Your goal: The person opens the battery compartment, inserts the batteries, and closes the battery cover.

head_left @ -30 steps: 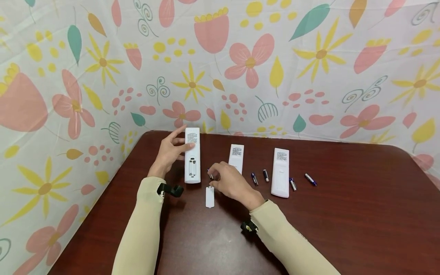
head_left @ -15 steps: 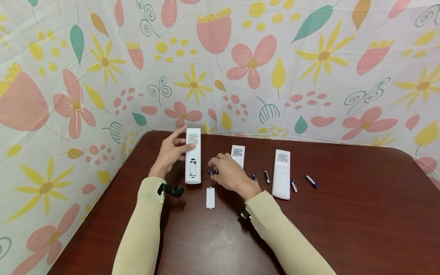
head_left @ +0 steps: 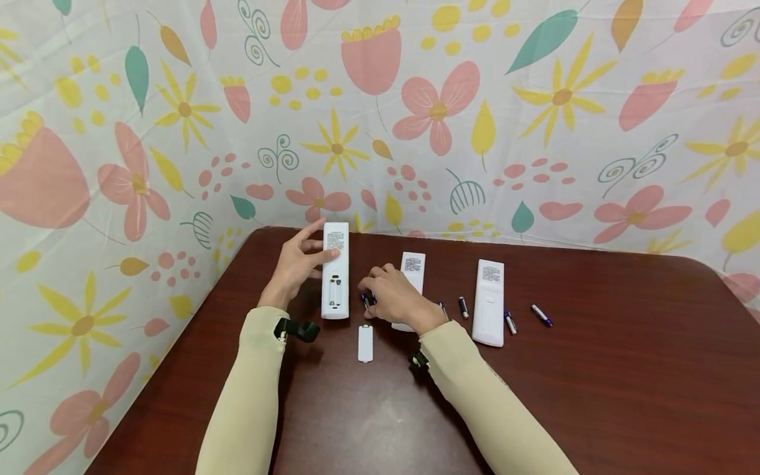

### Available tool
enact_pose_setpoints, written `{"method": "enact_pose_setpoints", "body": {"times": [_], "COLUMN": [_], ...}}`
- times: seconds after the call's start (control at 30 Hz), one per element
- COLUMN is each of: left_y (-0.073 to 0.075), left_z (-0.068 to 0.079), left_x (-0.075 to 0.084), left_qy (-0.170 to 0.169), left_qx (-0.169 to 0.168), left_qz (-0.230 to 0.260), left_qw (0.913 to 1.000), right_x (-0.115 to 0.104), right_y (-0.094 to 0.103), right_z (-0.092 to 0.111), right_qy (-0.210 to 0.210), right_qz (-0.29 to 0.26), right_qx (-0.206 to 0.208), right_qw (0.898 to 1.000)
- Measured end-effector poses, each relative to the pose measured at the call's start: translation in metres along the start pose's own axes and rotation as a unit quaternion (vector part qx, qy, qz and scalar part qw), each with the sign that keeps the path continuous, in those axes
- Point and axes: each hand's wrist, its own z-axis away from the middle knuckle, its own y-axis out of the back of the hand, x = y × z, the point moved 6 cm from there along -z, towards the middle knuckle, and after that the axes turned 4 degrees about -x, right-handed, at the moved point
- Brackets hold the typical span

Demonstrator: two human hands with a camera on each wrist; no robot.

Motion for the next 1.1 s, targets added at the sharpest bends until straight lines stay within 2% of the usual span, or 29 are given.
{"method": "enact_pose_setpoints", "body": {"times": [0.27,0.83,1.1], "left_y": [0.0006,-0.0009,-0.0003], "left_z": [0.0005,-0.0009,-0.0009], "left_x": [0.0009,0.0001,0.0003], "left_qy": [0.001,-0.009,-0.003], "left_qx": [0.001,0.001,0.001], "left_qz": [-0.001,-0.001,0.003], "left_qw": [1.0000,1.0000,1.0000], "right_x": [0.0018,0.0079,0.0068], "right_y": [-0.0037,-0.0054,-0.0042], "right_z": [-0.0044,-0.0081,-0.0089], "right_qy": [0.002,-0.003,0.012], "right_qz": [0.005,-0.004,0.008], "right_qx": [-0.012,0.001,0.015], "right_qw": [1.000,1.000,1.000]}}
